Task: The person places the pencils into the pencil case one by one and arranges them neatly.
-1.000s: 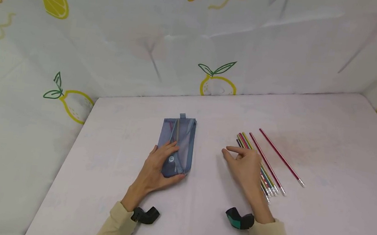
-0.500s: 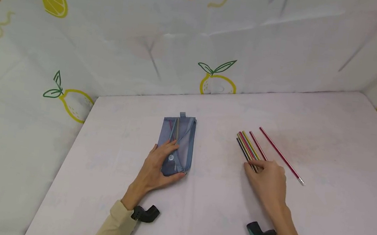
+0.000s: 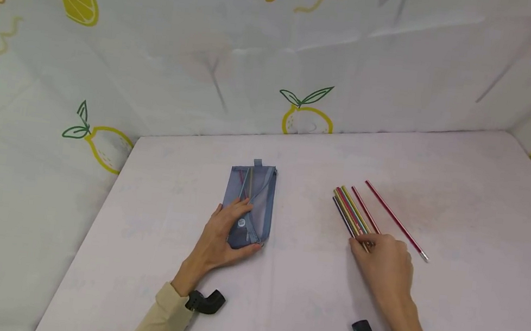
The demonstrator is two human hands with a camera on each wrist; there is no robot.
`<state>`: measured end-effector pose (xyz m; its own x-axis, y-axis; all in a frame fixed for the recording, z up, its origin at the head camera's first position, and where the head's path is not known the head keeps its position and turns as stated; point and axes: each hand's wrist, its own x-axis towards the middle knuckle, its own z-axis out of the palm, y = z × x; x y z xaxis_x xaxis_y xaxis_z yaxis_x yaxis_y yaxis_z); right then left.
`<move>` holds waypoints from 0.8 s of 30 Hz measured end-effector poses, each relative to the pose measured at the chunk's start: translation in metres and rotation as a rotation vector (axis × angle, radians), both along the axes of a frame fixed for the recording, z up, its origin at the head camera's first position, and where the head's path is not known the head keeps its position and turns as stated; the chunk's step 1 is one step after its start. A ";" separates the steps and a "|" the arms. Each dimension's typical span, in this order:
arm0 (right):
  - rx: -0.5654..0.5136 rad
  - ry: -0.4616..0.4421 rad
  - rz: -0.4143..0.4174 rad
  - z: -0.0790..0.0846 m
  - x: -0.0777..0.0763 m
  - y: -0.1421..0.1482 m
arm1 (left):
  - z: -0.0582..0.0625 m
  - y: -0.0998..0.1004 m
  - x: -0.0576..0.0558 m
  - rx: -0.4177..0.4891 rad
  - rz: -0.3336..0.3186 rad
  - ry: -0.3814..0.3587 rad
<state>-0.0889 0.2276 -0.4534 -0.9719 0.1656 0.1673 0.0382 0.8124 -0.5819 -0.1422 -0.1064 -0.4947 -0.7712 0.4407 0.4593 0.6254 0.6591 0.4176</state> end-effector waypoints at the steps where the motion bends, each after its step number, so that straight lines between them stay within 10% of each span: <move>1: 0.001 -0.008 0.004 0.000 0.001 0.000 | 0.000 0.000 0.000 0.001 0.001 0.001; 24: -0.145 0.216 0.088 -0.006 -0.016 -0.023 | -0.001 -0.002 0.000 -0.007 -0.003 0.006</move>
